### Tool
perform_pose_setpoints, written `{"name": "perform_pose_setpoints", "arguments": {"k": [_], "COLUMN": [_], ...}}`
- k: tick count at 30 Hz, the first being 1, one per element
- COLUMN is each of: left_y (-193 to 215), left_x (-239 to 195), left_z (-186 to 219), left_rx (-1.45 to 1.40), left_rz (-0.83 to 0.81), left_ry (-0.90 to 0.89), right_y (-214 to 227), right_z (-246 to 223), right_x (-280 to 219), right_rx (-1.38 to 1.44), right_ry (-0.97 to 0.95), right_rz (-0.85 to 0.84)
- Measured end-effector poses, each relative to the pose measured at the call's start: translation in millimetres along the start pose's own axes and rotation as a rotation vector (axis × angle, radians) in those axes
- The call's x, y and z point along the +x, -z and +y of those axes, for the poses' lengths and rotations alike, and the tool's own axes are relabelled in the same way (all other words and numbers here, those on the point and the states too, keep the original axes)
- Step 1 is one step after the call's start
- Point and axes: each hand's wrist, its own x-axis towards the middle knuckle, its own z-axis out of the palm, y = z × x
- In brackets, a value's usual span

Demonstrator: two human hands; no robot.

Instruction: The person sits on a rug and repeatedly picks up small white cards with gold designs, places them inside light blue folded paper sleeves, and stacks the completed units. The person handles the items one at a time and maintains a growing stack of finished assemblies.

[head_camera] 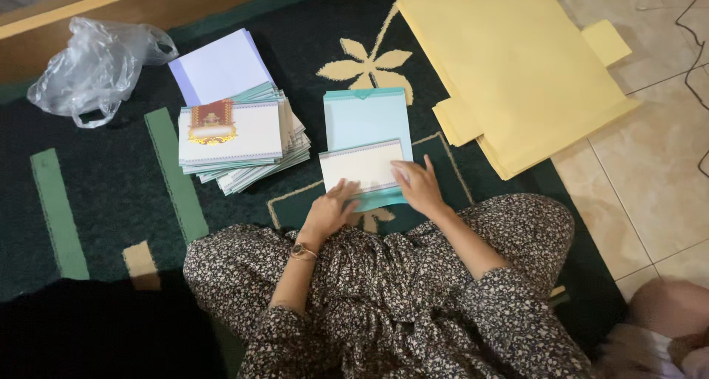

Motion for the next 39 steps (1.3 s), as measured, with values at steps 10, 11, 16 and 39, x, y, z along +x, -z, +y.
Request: {"name": "perform_pose_setpoints", "arguments": {"k": [10,11,16,39], "left_y": [-48.4,-53.8,-59.6,-26.3], "left_x": [26.8,25.7,26.9,31.3], "left_z": [7.3,6.5,2.2,0.4], "left_rx": [0.098,0.197,0.37,0.563], "left_rz": [0.211,0.255,0.267,0.438], "left_ry": [0.077,0.093,0.118,-0.26], "right_y": [-14.0,-23.2,-26.8,0.6], "right_z": [-65.8,-67.1,-63.6,29.2], "right_x": [42.9,45.5,49.7,32.4], "right_rx": [-0.045,-0.068,-0.137,-0.628], "right_ry": [0.239,0.267,0.303,0.946], "right_rz": [0.062,0.016,-0.132,0.213]}}
